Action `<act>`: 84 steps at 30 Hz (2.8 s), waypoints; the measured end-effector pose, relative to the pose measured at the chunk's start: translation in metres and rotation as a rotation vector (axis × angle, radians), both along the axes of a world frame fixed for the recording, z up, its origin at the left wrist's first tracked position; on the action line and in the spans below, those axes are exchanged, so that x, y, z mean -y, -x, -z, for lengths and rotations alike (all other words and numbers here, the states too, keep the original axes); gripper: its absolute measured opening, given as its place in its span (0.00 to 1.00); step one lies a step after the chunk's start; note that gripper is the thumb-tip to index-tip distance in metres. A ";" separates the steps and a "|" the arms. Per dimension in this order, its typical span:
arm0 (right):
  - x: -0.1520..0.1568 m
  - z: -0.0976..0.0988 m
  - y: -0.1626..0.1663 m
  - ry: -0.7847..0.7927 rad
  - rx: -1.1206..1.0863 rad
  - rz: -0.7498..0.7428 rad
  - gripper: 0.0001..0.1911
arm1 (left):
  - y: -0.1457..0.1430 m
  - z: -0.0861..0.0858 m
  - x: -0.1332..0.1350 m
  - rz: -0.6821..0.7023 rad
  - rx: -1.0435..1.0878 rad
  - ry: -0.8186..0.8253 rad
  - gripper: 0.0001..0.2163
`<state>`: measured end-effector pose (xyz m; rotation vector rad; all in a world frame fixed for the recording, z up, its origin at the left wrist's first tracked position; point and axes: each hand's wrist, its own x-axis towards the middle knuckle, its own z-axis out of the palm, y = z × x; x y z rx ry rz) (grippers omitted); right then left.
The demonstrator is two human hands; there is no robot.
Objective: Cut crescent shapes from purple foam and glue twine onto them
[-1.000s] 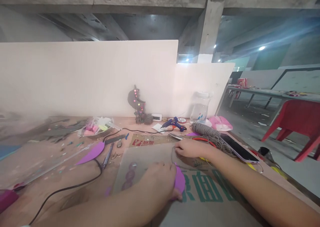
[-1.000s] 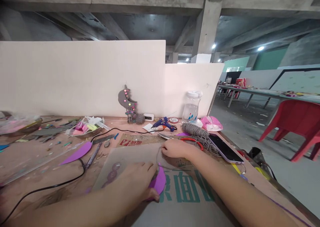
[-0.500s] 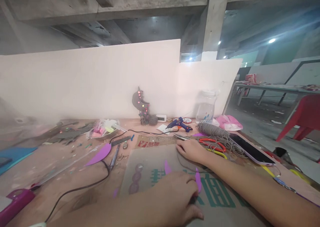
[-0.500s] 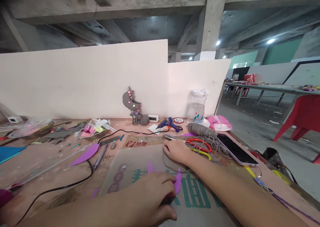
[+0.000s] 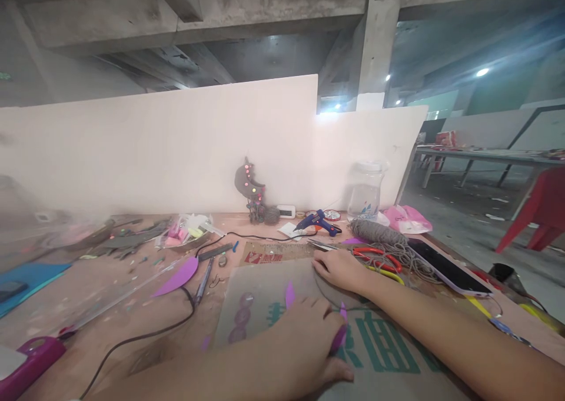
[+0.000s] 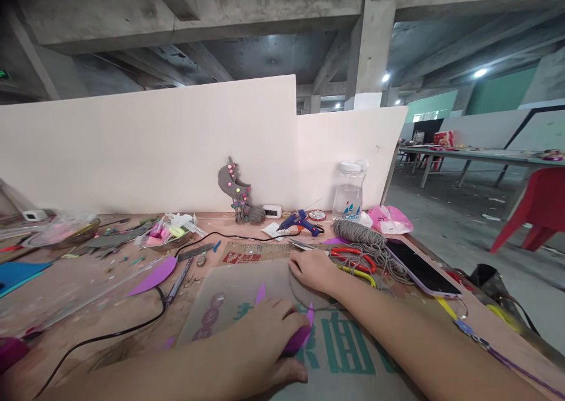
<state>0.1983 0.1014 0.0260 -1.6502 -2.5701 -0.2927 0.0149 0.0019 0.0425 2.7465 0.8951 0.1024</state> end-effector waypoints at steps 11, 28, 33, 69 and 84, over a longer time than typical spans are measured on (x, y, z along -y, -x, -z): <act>0.000 0.001 -0.001 0.004 -0.005 -0.008 0.18 | 0.010 -0.022 -0.003 -0.158 -0.187 0.106 0.21; 0.001 0.000 -0.002 0.001 -0.009 -0.005 0.18 | 0.025 -0.037 0.004 -0.096 -0.263 0.003 0.14; 0.000 0.000 -0.002 -0.001 -0.009 -0.008 0.18 | 0.029 -0.031 0.007 -0.027 -0.314 -0.125 0.10; 0.002 -0.002 -0.002 0.026 -0.001 -0.009 0.19 | 0.041 -0.049 0.002 -0.164 -0.362 0.084 0.18; 0.001 0.000 -0.002 -0.002 -0.002 -0.023 0.18 | 0.049 -0.035 -0.045 0.149 -0.224 0.261 0.46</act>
